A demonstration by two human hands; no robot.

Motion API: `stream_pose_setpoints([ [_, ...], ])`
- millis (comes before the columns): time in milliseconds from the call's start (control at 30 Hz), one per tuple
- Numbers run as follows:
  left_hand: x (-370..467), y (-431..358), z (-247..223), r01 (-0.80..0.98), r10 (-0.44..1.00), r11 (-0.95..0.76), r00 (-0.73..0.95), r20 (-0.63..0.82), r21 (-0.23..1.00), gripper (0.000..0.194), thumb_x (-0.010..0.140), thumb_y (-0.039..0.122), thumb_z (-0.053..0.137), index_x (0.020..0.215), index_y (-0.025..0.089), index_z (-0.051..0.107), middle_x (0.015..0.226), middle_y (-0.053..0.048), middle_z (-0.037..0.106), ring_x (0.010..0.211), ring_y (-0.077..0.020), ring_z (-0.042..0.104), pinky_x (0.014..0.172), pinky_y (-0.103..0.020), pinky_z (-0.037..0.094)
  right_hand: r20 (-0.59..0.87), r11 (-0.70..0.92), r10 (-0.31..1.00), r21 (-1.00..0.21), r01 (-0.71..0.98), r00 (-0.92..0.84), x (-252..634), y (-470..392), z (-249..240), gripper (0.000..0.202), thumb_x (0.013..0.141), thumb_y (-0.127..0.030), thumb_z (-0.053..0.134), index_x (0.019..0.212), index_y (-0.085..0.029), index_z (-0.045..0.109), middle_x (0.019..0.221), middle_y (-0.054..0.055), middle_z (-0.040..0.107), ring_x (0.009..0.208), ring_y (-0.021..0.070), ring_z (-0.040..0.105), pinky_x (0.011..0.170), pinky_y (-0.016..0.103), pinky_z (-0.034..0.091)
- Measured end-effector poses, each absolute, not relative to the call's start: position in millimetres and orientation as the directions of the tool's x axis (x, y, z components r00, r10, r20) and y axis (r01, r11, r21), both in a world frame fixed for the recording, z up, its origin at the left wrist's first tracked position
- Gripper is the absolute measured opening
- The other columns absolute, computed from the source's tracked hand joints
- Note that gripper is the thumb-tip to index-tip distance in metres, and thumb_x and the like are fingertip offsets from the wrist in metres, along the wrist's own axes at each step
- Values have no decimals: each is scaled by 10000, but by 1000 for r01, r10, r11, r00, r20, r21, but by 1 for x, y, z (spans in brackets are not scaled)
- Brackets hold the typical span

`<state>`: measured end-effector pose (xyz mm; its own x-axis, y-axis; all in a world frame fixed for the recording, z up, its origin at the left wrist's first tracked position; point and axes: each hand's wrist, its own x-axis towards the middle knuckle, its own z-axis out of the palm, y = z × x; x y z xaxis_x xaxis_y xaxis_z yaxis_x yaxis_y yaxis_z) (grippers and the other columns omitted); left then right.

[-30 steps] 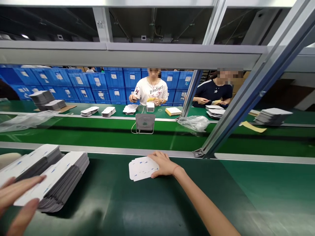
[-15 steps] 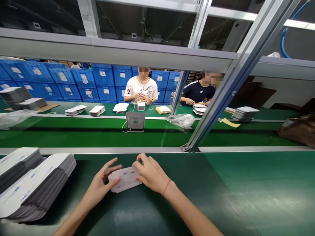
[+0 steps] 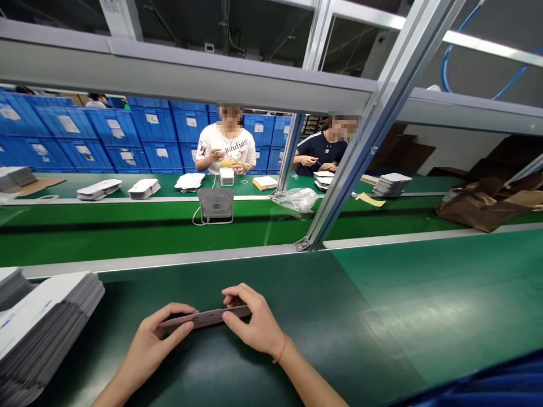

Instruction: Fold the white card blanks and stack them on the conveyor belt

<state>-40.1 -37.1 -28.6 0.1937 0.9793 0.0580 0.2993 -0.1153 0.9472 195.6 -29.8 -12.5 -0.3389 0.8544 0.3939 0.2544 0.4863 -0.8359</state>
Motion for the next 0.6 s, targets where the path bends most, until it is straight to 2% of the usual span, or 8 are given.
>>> stream_pose_setpoints([
  [200,-33,-41,-28,251,984,-84,174,40,964,277,779,379,684,1021,244,687,935,-32,765,917,-198,705,825,-246,551,398,468,855,-869,162,-331,188,-33,-13,267,846,-196,556,1110,-213,587,924,33,624,845,168,602,789,313,502],
  [400,-30,-40,-24,236,978,-112,196,66,965,163,786,370,676,837,237,756,869,-34,765,833,-194,704,751,-221,549,384,451,862,-878,158,-330,187,-31,-13,178,842,-199,588,1014,-197,635,877,34,631,812,169,606,759,301,494],
  [600,-28,-44,-21,228,978,-108,200,62,968,167,784,371,676,818,238,772,849,-31,764,804,-190,700,720,-208,540,394,466,862,-863,193,-319,191,-31,-5,107,858,-223,623,951,-190,665,881,45,641,825,178,608,749,306,476],
])
